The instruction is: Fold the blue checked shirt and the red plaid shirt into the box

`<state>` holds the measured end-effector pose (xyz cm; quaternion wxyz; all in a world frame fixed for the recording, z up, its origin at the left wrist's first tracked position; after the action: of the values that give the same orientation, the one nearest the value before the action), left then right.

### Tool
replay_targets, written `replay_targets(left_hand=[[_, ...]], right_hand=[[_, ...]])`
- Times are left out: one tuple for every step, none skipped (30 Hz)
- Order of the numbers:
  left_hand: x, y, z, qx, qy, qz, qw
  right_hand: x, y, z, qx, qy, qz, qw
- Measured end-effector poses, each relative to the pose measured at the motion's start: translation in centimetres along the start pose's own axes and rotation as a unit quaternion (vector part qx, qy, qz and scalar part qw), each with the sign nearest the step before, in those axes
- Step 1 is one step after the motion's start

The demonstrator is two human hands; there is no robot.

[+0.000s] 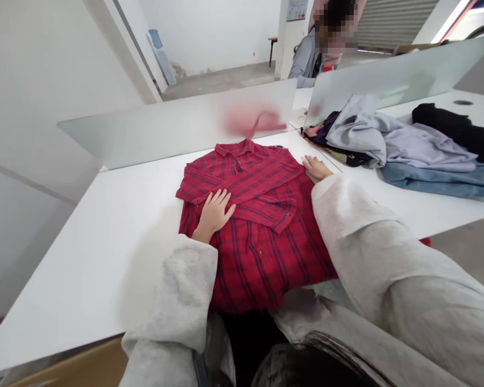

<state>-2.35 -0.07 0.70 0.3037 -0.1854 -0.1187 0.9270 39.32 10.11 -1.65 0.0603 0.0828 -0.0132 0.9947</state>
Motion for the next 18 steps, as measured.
replay_targets(left_hand=[[-0.1,0.1,0.3,-0.017,-0.001,0.003,1.000],[-0.2,0.2,0.6,-0.033,0.000,0.003,0.999],[-0.4,0.4,0.8,-0.045,0.001,-0.001,0.999],[-0.6,0.6,1.1,-0.050,-0.001,-0.009,0.999],[-0.7,1.0,1.3,-0.048,-0.006,-0.019,0.999],[-0.9,1.4,1.6,-0.040,-0.017,-0.028,0.999],[-1.1,1.8,1.8,-0.027,-0.033,-0.032,0.999],[-1.4,2.4,2.0,-0.009,-0.054,-0.031,0.998],[-1.7,3.0,2.2,0.012,-0.078,-0.024,0.997],[-2.0,3.8,2.4,0.036,-0.102,-0.010,0.994],[-2.4,4.5,2.7,0.061,-0.127,0.009,0.990],[-2.8,5.3,3.1,0.089,-0.149,0.034,0.984],[-3.3,6.2,3.4,0.117,-0.170,0.061,0.977],[-3.9,7.2,3.8,0.141,-0.188,0.087,0.968],[-4.5,8.3,4.2,0.161,-0.201,0.109,0.960],[-5.2,9.5,4.5,0.175,-0.211,0.128,0.953],[-5.8,10.7,4.8,0.184,-0.217,0.143,0.948],[-6.5,12.1,4.9,0.187,-0.219,0.157,0.945]], right_hand=[[-0.8,0.8,0.2,0.012,0.000,0.011,1.000],[-1.6,1.8,0.4,0.020,-0.001,0.016,1.000],[-2.3,2.8,0.6,0.023,-0.002,0.017,1.000],[-2.9,3.9,0.8,0.026,-0.002,0.020,0.999],[-3.3,5.0,1.0,0.031,-0.002,0.026,0.999],[-3.7,6.1,1.1,0.040,-0.002,0.033,0.999],[-4.0,7.2,1.2,0.051,-0.003,0.039,0.998],[-4.3,8.3,1.3,0.063,-0.005,0.045,0.997],[-4.5,9.2,1.4,0.077,-0.009,0.052,0.996],[-4.7,10.1,1.5,0.090,-0.013,0.058,0.994],[-4.7,10.8,1.6,0.100,-0.018,0.063,0.993],[-4.8,11.5,1.7,0.109,-0.022,0.069,0.991],[-4.7,12.1,1.7,0.117,-0.025,0.075,0.990],[-4.5,12.6,1.7,0.121,-0.029,0.081,0.989],[-4.3,13.1,1.7,0.122,-0.034,0.087,0.988],[-4.0,13.7,1.7,0.120,-0.039,0.096,0.987],[-3.7,14.5,1.7,0.115,-0.044,0.112,0.986],[-3.4,15.4,1.9,0.110,-0.050,0.128,0.984]])
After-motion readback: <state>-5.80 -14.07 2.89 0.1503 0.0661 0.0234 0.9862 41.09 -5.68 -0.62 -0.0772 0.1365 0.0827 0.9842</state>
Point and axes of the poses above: each hand's wrist, its own y-axis away from the middle knuckle, its own z-axis out of the back of the hand, x = y × z, the point moved 3 cm from there along -y, towards the middle knuckle, and after that the axes turned 3 degrees about y, right-handed, at the moved point
